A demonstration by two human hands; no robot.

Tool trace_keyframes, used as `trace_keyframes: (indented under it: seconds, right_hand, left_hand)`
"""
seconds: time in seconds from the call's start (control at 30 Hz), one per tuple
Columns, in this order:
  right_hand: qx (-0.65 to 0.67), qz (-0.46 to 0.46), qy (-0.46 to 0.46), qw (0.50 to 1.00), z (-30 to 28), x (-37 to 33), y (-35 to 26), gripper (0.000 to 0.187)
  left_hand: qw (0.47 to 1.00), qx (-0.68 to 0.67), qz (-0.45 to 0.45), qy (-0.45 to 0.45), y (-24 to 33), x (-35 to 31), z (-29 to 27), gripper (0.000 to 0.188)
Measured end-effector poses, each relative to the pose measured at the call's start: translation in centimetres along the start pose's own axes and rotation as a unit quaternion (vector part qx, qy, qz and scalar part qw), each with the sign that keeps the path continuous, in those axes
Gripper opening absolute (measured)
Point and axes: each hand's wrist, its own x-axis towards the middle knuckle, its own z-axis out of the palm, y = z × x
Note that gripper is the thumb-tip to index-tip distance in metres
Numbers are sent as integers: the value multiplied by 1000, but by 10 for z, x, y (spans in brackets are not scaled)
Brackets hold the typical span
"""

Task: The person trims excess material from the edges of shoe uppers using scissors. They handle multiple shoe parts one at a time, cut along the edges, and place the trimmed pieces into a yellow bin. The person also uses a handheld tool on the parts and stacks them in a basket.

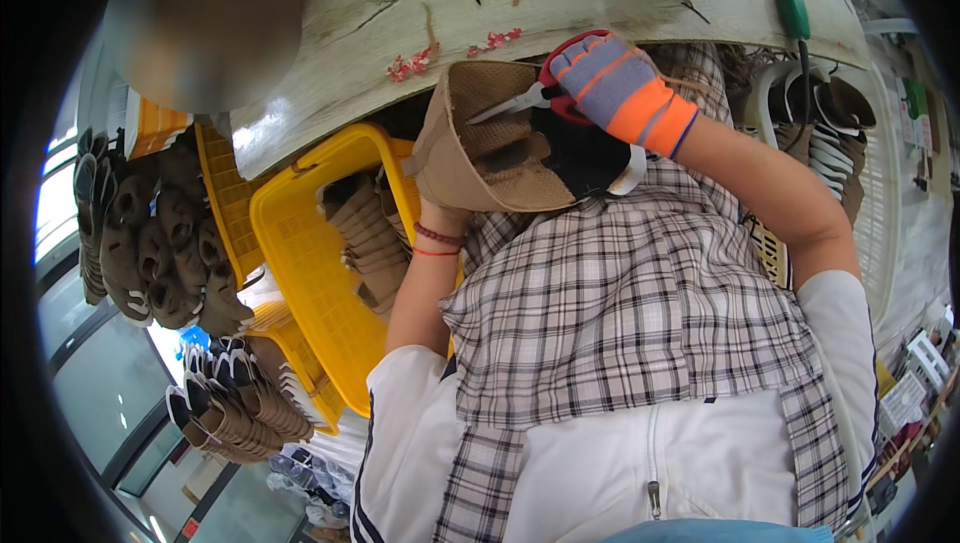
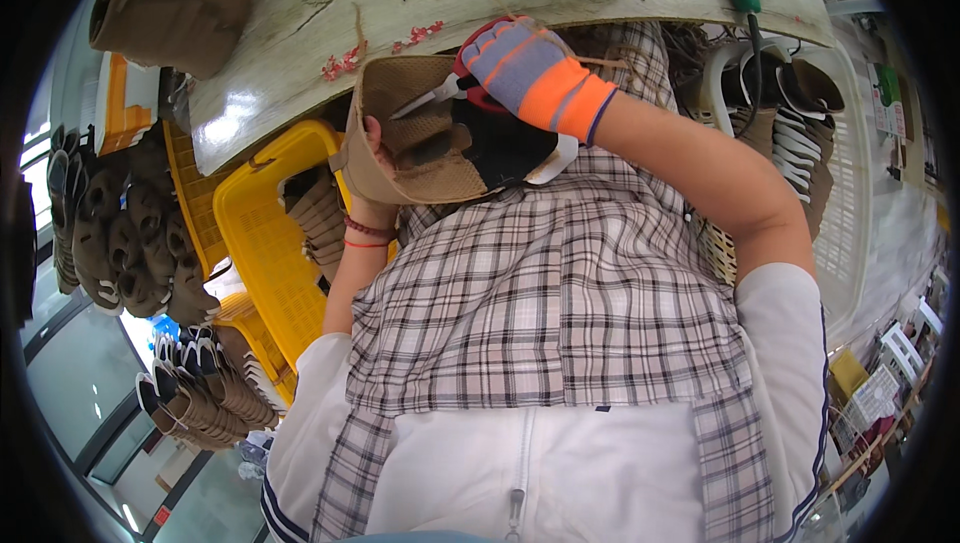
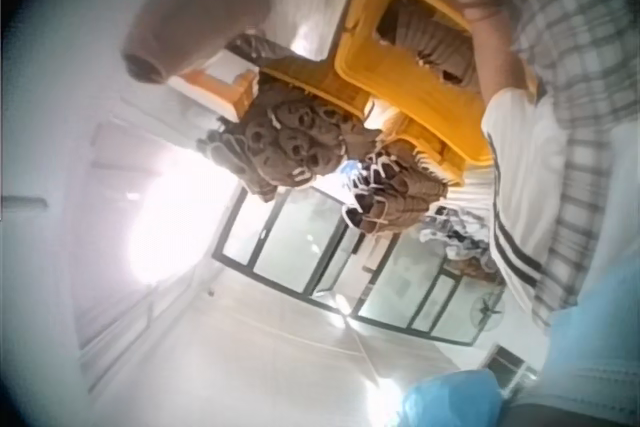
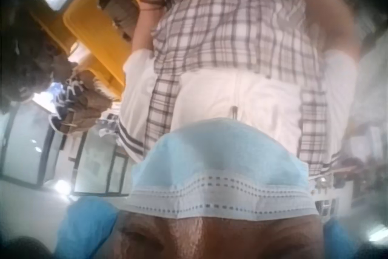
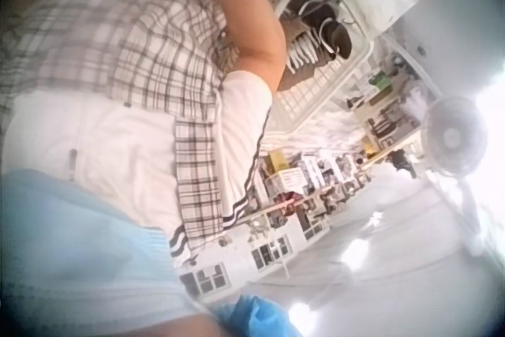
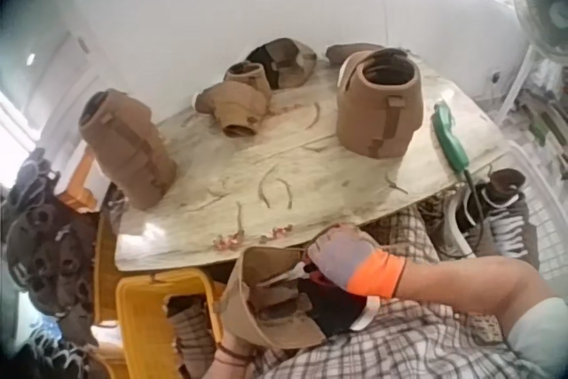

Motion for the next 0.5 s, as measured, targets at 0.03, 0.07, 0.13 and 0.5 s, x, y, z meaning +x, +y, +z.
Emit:
trace_keyframes:
  seconds: [0.03, 0.07, 0.13, 0.5]
  right_hand:
    - [-15, 13, -44, 999, -6, -1, 1, 30]
    - [-30, 26, -88, 995, -13, -2, 4, 35]
    - [-6, 19, -111, 994, -24, -4, 12, 41]
    - [43, 58, -129, 989, -20, 1, 5, 31]
  left_hand:
    - [1000, 1, 1, 5, 1, 0, 0, 58]
    - [1000, 10, 9, 7, 3, 1, 0, 57]
    - [999, 37, 33, 9, 9, 5, -2, 55]
    - [951, -261, -130, 100, -27, -5, -2, 37]
